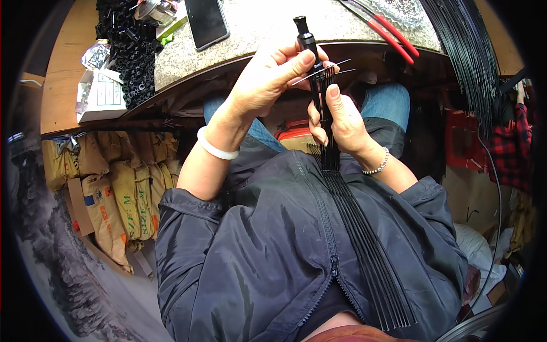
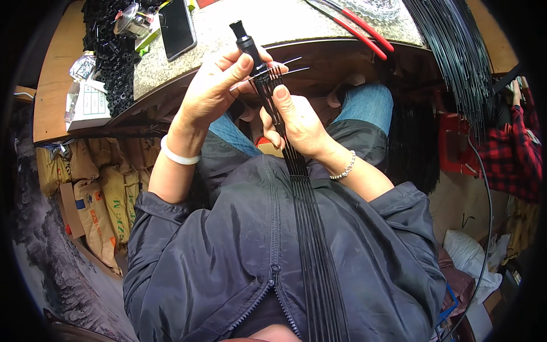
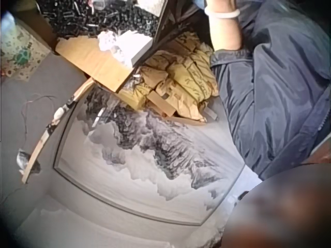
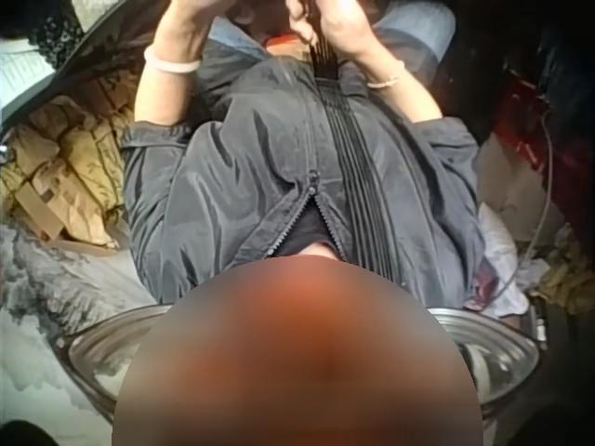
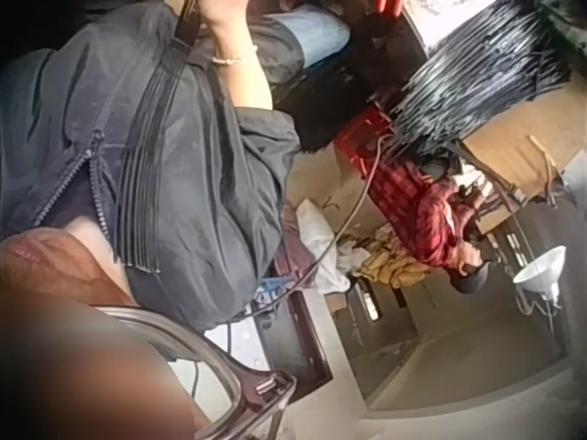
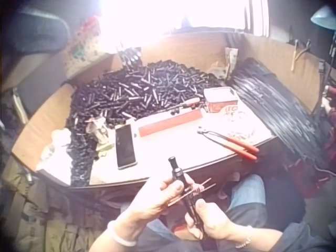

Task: Assembling small components onto wire or rod bundles using pliers at a manufacturing workstation.

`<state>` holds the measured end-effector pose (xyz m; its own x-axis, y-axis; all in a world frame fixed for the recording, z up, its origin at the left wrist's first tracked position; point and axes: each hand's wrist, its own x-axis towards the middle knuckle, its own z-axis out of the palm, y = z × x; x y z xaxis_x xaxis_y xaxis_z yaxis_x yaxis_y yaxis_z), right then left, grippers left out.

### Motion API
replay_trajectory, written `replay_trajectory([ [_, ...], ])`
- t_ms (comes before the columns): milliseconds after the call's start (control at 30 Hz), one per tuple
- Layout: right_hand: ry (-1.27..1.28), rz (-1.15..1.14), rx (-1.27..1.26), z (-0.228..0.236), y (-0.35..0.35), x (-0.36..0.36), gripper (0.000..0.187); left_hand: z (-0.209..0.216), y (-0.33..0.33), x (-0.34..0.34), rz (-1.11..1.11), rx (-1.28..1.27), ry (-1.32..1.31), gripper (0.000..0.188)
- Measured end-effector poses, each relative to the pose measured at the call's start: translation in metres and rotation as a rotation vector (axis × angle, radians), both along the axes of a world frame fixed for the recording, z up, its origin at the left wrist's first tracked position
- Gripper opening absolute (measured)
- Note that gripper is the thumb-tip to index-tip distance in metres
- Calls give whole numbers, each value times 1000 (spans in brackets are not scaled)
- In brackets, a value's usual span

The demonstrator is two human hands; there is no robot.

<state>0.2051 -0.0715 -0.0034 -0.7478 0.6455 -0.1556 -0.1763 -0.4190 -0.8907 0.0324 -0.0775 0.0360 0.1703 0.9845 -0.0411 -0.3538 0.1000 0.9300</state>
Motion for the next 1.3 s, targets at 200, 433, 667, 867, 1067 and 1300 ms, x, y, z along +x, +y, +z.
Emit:
replay_trajectory([
  [200, -2, 18, 13, 0, 1, 1, 63, 0, -3, 4, 35, -21, 41, 26],
  [433, -1, -50, -13, 5, 0, -5, 62, -4, -3, 4, 62, -31, 123, 32],
  [667, 29, 13, 22, 1, 2, 0, 62, -3, -9, 5, 69, 18, 28, 39],
  [867, 31, 75, 3, -9, 5, 4, 62, 5, -19, 15, 114, 71, 236, 50],
  [1067, 88, 122, -55, -10, 7, 5, 62, 7, -18, 10, 56, -6, 91, 41],
  [1300, 130, 210, -80, -4, 11, 1, 64, 9, -10, -3, 61, 62, 142, 36],
])
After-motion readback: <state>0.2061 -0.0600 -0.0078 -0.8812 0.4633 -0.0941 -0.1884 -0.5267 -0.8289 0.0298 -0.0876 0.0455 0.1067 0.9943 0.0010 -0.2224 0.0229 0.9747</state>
